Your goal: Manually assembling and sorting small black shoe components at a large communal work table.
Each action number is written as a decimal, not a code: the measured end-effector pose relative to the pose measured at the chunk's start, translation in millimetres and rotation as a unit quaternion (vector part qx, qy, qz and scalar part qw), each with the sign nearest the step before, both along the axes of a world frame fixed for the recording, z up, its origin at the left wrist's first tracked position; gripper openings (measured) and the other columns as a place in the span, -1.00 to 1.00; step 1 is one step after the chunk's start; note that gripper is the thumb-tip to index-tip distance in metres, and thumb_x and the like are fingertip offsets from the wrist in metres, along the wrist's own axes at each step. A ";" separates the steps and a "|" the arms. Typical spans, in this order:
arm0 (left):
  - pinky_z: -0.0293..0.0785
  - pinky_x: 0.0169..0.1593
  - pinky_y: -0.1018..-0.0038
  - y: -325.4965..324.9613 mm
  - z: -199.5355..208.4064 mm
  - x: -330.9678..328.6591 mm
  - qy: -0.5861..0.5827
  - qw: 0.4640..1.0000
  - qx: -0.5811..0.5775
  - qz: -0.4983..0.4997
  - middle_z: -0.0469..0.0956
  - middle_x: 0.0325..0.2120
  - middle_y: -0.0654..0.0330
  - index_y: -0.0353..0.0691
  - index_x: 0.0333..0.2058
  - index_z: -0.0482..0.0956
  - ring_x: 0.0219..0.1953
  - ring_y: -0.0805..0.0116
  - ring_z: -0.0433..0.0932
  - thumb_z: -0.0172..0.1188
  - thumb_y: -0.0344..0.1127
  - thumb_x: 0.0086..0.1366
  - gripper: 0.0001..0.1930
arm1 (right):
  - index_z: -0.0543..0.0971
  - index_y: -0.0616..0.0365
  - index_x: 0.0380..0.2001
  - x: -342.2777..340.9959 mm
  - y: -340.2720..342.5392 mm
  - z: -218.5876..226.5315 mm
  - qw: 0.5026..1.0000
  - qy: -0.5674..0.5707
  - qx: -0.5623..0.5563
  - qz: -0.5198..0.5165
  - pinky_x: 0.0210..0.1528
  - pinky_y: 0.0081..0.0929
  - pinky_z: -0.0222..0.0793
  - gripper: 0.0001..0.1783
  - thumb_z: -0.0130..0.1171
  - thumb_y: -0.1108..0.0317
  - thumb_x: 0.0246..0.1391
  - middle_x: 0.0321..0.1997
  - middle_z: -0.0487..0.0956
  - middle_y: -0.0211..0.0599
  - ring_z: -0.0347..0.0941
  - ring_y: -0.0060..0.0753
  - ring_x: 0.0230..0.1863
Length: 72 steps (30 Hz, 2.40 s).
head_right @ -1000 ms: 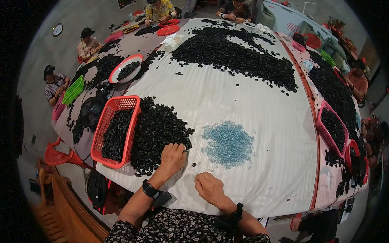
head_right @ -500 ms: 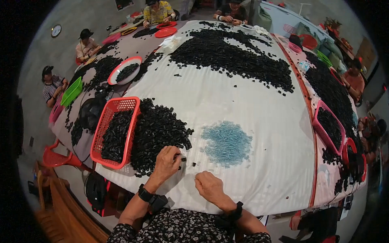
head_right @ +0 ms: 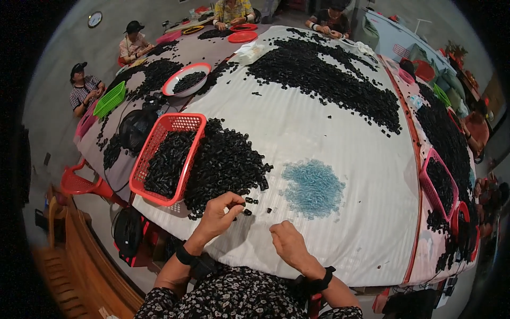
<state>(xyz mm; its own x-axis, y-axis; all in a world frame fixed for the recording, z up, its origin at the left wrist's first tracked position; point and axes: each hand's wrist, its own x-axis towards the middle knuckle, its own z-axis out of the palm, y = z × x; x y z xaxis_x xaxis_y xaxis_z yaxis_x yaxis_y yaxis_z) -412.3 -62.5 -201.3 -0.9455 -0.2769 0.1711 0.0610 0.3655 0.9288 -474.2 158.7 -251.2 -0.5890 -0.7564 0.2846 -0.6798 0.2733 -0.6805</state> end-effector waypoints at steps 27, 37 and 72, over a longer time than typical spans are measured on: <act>0.28 -0.26 0.35 -6.9 -49.8 -32.5 0.053 0.882 -0.467 -0.036 0.35 -0.49 0.13 -0.28 -0.46 0.47 -0.36 0.17 0.33 0.05 -0.61 -0.08 -0.85 | 0.47 0.23 -0.32 11.0 -12.8 14.4 0.985 -0.165 -0.013 0.047 -0.32 -0.38 0.39 -0.89 0.09 0.51 0.03 -0.34 0.47 -0.18 0.46 -0.17 -0.35; 0.43 -0.36 0.48 -3.5 -11.0 -13.6 -0.133 0.985 0.034 -0.106 0.54 -0.45 0.18 -0.34 -0.28 0.52 -0.38 0.47 0.51 0.17 -0.42 0.19 -0.85 | 0.51 0.24 -0.31 -0.2 3.0 41.3 0.978 -0.201 -0.060 -0.017 -0.35 -0.55 0.32 -0.90 0.11 0.52 0.05 -0.40 0.44 -0.28 0.40 -0.43 -0.41; 0.40 -0.28 0.64 21.2 -11.5 35.0 -0.129 0.930 0.254 -0.231 0.57 -0.45 0.30 -0.34 -0.28 0.56 -0.38 0.63 0.46 0.21 -0.34 0.23 -0.82 | 0.49 0.20 -0.36 14.1 -2.1 53.7 0.879 -0.465 -0.089 0.052 -0.40 -0.75 0.19 -0.88 0.23 0.46 0.06 -0.42 0.44 -0.54 0.25 -0.80 -0.42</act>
<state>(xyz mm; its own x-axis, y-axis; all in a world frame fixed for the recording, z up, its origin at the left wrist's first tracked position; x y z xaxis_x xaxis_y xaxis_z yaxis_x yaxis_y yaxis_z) -377.3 -41.3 -212.8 -0.9753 0.1862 -0.1192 -0.1456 -0.1352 0.9801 -460.1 156.6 -197.5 -0.5603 -0.8117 -0.1651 0.1792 0.0758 -0.9809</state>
